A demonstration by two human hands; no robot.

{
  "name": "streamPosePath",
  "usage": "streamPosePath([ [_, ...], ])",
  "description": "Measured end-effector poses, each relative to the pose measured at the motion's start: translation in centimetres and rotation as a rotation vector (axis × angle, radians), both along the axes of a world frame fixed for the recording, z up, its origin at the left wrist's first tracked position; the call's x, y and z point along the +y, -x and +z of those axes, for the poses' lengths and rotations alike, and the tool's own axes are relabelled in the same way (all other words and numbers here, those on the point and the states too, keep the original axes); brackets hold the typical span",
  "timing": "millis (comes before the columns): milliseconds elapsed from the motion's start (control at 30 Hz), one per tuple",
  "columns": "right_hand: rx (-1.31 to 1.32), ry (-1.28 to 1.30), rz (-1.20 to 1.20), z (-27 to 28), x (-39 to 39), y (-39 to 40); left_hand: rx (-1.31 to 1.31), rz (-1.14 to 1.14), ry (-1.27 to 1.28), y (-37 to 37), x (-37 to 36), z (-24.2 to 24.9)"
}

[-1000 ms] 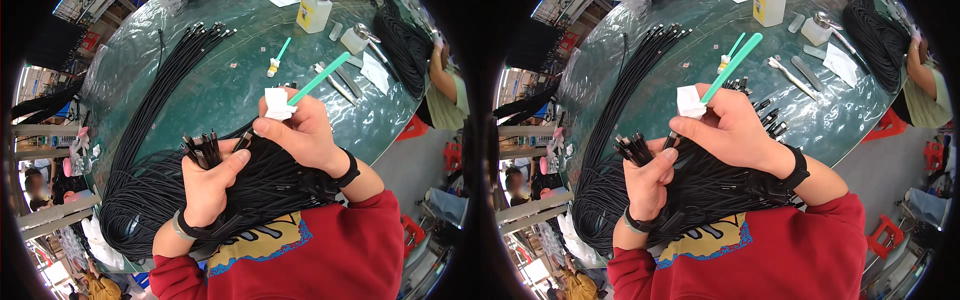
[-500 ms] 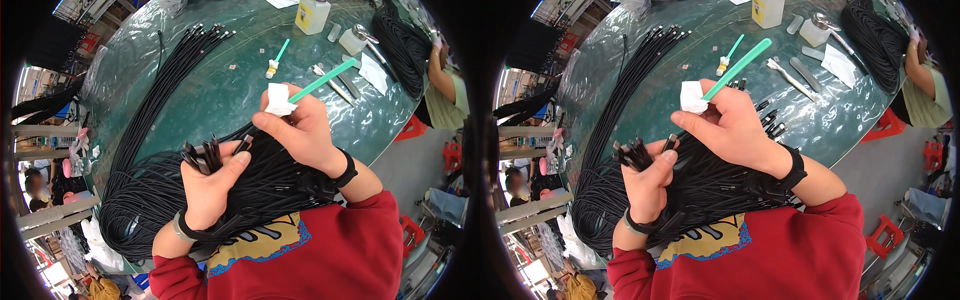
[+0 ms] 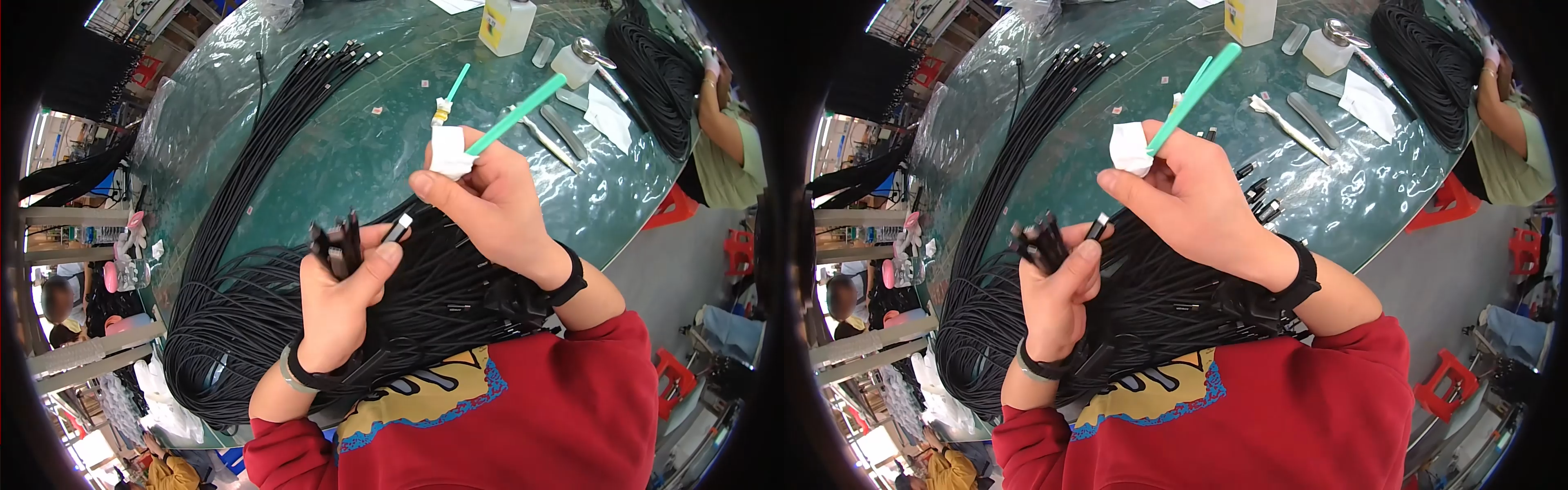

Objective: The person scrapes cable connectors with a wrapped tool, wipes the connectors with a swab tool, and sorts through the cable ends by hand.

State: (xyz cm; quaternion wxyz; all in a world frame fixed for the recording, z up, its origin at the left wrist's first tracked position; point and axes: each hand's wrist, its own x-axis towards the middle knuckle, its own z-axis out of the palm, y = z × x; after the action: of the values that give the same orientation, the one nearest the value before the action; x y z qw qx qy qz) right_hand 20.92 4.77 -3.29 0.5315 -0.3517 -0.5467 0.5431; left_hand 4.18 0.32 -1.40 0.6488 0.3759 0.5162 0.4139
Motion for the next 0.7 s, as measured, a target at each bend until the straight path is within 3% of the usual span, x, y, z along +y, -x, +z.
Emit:
streamPosePath([
  [167, 0.113, -0.005, -0.004, 0.19, -0.43, 0.78, -0.229, 0.003, 0.077, -0.05, 0.45, -0.37],
  [267, -0.353, -0.277, -0.045, 0.44, -0.91, 0.65, -0.131, 0.009, -0.004, -0.20, 0.23, -0.53],
  [400, -0.466, -0.372, -0.096, 0.90, -0.79, 0.98, 0.062, 0.023, -0.093, -0.39, -0.07, -0.69],
  [533, -0.419, -0.528, -0.224, 0.33, -0.52, 0.97, 0.098, 0.046, -0.079, -0.74, -0.05, -0.47],
  [700, -0.512, -0.509, -0.196, 0.55, -0.50, 1.02, 0.068, 0.039, -0.072, -0.43, -0.04, -0.52],
])
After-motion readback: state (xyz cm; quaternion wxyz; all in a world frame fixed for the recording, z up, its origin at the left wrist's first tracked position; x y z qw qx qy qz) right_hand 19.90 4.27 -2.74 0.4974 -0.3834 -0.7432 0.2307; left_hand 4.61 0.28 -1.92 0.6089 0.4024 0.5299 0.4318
